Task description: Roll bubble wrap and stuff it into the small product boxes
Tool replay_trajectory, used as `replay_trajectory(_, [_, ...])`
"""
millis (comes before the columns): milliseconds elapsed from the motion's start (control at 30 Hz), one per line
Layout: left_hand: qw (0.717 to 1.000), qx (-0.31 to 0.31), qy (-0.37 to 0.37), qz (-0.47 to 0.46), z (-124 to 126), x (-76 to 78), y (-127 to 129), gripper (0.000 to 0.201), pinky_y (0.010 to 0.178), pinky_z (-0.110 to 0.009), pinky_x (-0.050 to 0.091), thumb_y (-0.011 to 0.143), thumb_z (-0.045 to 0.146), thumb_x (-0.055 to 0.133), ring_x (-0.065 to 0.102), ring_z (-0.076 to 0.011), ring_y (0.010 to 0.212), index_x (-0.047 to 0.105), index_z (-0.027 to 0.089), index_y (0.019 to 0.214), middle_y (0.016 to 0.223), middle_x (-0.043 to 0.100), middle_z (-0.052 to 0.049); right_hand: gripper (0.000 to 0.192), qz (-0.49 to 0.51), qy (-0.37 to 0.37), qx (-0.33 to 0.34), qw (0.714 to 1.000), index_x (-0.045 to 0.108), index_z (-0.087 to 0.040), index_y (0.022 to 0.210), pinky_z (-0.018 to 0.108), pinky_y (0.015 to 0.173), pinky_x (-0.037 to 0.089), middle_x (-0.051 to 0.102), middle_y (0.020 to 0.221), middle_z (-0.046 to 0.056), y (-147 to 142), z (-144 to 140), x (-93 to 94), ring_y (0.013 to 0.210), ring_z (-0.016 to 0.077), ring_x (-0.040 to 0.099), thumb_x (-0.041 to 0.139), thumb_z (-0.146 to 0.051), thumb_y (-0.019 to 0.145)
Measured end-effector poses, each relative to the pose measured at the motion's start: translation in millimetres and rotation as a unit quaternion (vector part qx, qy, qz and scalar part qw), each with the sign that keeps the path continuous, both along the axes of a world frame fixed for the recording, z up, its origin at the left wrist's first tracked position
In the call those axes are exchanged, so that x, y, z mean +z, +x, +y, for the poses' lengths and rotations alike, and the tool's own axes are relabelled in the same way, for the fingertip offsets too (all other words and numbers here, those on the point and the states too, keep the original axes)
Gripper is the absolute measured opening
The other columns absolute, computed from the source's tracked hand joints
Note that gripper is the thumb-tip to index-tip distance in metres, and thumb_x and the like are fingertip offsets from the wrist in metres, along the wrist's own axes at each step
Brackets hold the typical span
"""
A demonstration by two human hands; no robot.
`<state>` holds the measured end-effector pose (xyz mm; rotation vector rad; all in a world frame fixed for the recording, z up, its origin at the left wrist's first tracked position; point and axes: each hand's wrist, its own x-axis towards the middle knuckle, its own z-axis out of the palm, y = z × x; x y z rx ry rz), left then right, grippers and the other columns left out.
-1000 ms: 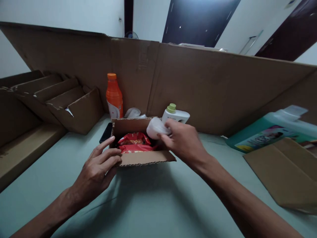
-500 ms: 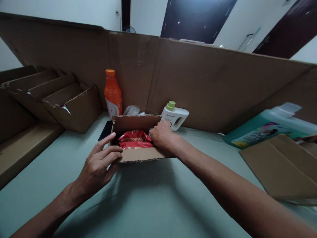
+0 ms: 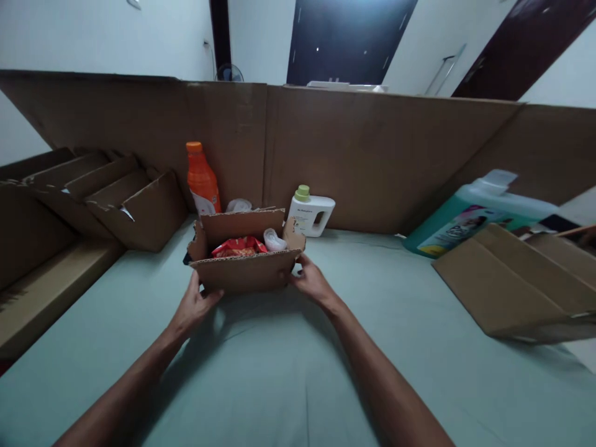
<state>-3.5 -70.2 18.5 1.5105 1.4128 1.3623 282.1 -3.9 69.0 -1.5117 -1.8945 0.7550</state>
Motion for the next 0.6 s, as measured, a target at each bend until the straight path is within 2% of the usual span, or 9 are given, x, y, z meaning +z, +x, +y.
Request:
replay_trajectory(100, [0.999, 0.000, -0.022, -0.041, -3.5, -0.9, 15.8, 0.076, 0.108, -0.045, 0.047, 0.087, 0.039, 0.064, 0.052, -0.0287, 0.134, 0.028, 0.019, 0.151, 0.145, 0.052, -0.016, 0.037, 0.016, -0.004, -0.020, 1.000, 0.059, -0.015, 0.103, 0.030, 0.062, 0.052, 0.071, 0.087, 0.007, -13.4, -15.8, -15.3, 0.069, 0.0186, 0.063, 0.063, -0.042, 0.080])
replay_trajectory(167, [0.997, -0.006, -0.053, -0.057, -26.9, -2.4, 14.3, 0.072, 0.105, -0.043, 0.049, 0.085, 0.043, 0.066, 0.057, -0.0281, 0.128, 0.035, 0.019, 0.146, 0.143, 0.053, -0.015, 0.032, 0.022, 0.007, -0.029, 0.999, 0.058, -0.017, 0.099, 0.030, 0.062, 0.052, 0.070, 0.084, 0.006, -12.8, -42.9, -18.3, 0.070, 0.0194, 0.063, 0.061, -0.044, 0.081])
replay_trajectory(267, [0.989, 0.003, -0.126, -0.073, -78.2, -5.2, -7.4, 0.061, 0.096, -0.041, 0.055, 0.081, 0.048, 0.070, 0.065, -0.0285, 0.115, 0.048, 0.019, 0.130, 0.131, 0.062, -0.014, 0.027, 0.030, 0.040, -0.018, 0.999, 0.059, -0.019, 0.094, 0.031, 0.064, 0.053, 0.069, 0.084, 0.006, -19.8, -89.5, -18.1, 0.071, 0.0205, 0.063, 0.060, -0.043, 0.082])
replay_trajectory(367, [0.982, 0.094, -0.151, -0.062, -108.4, 5.1, -35.7, 0.058, 0.088, -0.040, 0.058, 0.076, 0.051, 0.074, 0.068, -0.0274, 0.105, 0.052, 0.021, 0.121, 0.118, 0.067, -0.010, 0.026, 0.025, 0.060, 0.021, 0.998, 0.061, -0.020, 0.097, 0.034, 0.069, 0.053, 0.069, 0.091, 0.009, -47.1, -112.4, -9.9, 0.078, 0.0224, 0.063, 0.061, -0.041, 0.082])
replay_trajectory(400, [0.982, 0.122, -0.136, -0.052, -108.9, 12.0, -41.0, 0.059, 0.087, -0.039, 0.057, 0.074, 0.051, 0.075, 0.068, -0.0270, 0.105, 0.052, 0.021, 0.119, 0.116, 0.067, -0.009, 0.027, 0.023, 0.058, 0.026, 0.998, 0.060, -0.020, 0.099, 0.035, 0.071, 0.053, 0.069, 0.093, 0.009, -55.9, -112.6, -5.4, 0.081, 0.0232, 0.064, 0.062, -0.040, 0.082])
replay_trajectory(467, [0.985, 0.139, -0.098, -0.027, -99.7, 26.5, -39.8, 0.061, 0.090, -0.039, 0.056, 0.072, 0.049, 0.076, 0.065, -0.0262, 0.107, 0.052, 0.020, 0.120, 0.116, 0.066, -0.009, 0.030, 0.030, 0.051, 0.015, 0.998, 0.059, -0.019, 0.101, 0.035, 0.071, 0.053, 0.069, 0.097, 0.011, -63.0, -107.4, 3.7, 0.083, 0.0240, 0.064, 0.062, -0.040, 0.080])
replay_trajectory(533, [0.991, 0.100, -0.082, -0.020, -88.4, 35.6, -23.6, 0.062, 0.091, -0.038, 0.055, 0.072, 0.047, 0.075, 0.065, -0.0251, 0.107, 0.052, 0.019, 0.123, 0.119, 0.065, -0.010, 0.033, 0.047, 0.044, -0.017, 0.998, 0.058, -0.018, 0.101, 0.034, 0.068, 0.051, 0.069, 0.096, 0.011, -51.6, -104.3, 9.4, 0.079, 0.0229, 0.063, 0.061, -0.043, 0.080])
replay_trajectory(600, [0.995, 0.039, -0.082, -0.030, -85.9, 36.1, -0.3, 0.062, 0.091, -0.038, 0.055, 0.074, 0.046, 0.072, 0.066, -0.0245, 0.107, 0.051, 0.019, 0.126, 0.123, 0.065, -0.010, 0.034, 0.047, 0.040, -0.058, 0.996, 0.058, -0.018, 0.096, 0.033, 0.063, 0.050, 0.070, 0.091, 0.009, -26.4, -110.7, 9.7, 0.072, 0.0211, 0.062, 0.061, -0.048, 0.081])
